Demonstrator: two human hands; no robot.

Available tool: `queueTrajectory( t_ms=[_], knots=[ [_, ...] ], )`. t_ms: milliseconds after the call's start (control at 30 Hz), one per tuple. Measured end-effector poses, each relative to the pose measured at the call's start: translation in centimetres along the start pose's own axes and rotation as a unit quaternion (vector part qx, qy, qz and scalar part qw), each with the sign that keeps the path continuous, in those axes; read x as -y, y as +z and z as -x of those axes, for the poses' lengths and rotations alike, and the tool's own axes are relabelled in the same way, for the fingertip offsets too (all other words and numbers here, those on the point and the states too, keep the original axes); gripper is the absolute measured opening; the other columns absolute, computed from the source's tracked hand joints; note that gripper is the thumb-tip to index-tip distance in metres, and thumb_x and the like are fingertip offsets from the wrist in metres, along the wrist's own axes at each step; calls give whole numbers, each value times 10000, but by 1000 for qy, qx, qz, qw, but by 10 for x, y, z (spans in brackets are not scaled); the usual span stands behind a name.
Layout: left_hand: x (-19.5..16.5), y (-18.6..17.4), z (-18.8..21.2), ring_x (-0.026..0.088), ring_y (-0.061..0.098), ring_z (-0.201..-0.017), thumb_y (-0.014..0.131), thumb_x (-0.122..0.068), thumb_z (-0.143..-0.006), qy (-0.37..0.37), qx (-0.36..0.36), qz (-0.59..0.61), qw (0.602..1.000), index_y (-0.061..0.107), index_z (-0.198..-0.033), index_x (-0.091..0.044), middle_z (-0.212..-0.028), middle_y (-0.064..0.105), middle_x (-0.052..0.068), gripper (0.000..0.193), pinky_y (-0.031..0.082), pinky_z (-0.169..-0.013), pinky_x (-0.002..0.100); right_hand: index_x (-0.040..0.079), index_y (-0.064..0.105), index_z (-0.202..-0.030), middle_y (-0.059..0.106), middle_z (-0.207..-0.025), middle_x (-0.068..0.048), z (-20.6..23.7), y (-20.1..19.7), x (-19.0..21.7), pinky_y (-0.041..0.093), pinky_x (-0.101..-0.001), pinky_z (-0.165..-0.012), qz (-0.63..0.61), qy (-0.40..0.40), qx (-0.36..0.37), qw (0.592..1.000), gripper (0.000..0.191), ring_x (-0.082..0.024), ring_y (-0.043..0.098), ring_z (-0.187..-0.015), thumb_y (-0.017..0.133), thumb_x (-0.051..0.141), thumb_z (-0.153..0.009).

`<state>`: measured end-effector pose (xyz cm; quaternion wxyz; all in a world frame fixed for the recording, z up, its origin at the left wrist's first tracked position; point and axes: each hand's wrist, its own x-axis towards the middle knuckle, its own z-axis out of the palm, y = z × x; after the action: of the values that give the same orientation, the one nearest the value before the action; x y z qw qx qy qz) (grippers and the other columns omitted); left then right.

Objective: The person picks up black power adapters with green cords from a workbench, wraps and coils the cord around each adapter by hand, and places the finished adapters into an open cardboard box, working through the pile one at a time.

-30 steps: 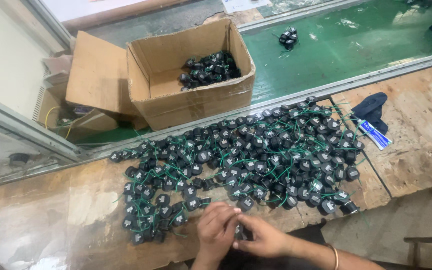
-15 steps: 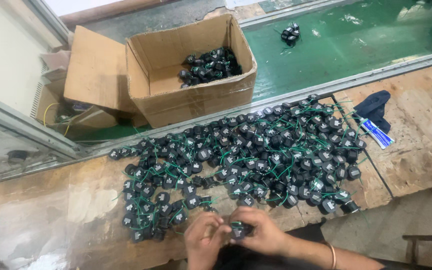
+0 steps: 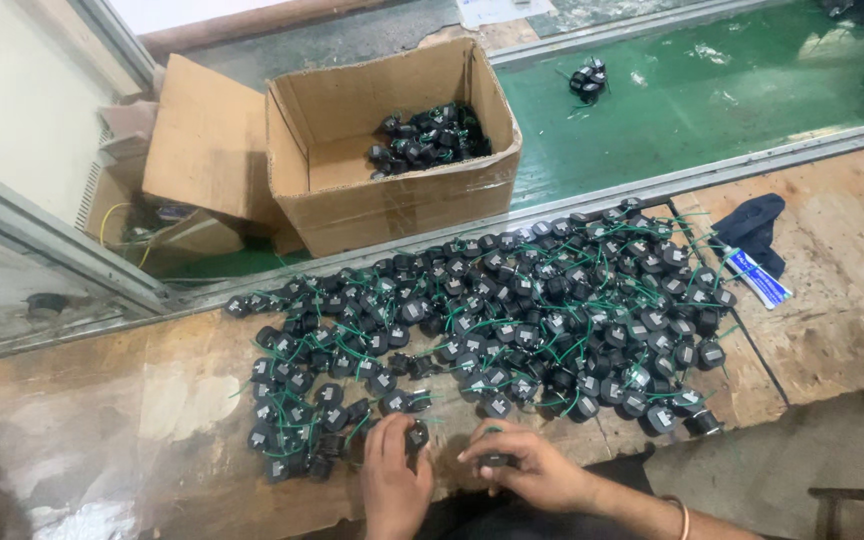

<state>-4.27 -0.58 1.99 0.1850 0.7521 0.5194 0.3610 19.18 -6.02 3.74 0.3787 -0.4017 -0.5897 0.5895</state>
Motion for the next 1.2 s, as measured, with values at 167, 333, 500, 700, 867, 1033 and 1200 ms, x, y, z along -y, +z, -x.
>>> queueTrajectory(
  t_ms=[167,333,500,700,867,1033,1200],
  knots=[
    [-35,-5,-9,317,656,-1086,848,-160,-766,91,-69,175,978,628,-1176,-46,-1191,638,124,479,548,-916,412,38,471,-1515,462,-1327,-116,2,-2,-35,459,-354,-1095,-113,-7,-50,992,646,-189,538,-1221,711,-30,-920],
    [-80,-22,-34,336,600,-1059,933,-267,-643,142,119,129,974,716,-1133,-77,-1124,650,111,569,518,-880,435,64,327,-1533,381,-1552,-90,4,4,-79,395,-375,-1183,-190,-23,-59,980,739,-203,429,-1427,704,-35,-906],
    [-93,-34,-47,331,609,-1093,886,-204,-681,203,190,187,942,694,-1118,-60,-1171,677,87,499,530,-878,430,-27,502,-1492,402,-1585,-175,18,-15,-118,427,-424,-1193,-44,-46,-20,998,705,-283,420,-1492,779,-76,-845],
    [-94,-23,-44,278,675,-1008,681,18,-778,302,135,157,930,727,-1132,-96,-1127,708,31,374,580,-838,372,56,383,-1447,397,-1541,-91,22,-7,-126,444,-393,-1128,-100,-10,-90,991,852,-210,435,-1400,879,-24,-759],
    [-88,-29,-45,298,659,-979,694,-24,-764,318,193,131,919,734,-1138,-85,-1088,701,71,381,559,-805,405,177,277,-1551,579,-1405,-52,20,-12,-90,593,-427,-899,44,202,-94,974,1124,-281,667,-1060,991,160,-683],
    [-76,-32,-45,292,674,-996,755,-77,-774,331,202,161,908,746,-1031,-102,-1061,698,56,258,570,-843,399,24,731,-1124,544,-1400,-157,14,-15,-52,440,-420,-1052,79,-114,-24,990,431,-299,510,-1319,960,125,-772],
    [-64,-20,-33,314,706,-1027,836,-120,-765,262,110,171,944,731,-933,-72,-1088,737,69,204,577,-852,395,31,743,-1015,658,-1063,-102,4,-8,-22,536,-369,-817,107,-115,-121,980,402,-245,656,-979,957,176,-706]
  ],
)
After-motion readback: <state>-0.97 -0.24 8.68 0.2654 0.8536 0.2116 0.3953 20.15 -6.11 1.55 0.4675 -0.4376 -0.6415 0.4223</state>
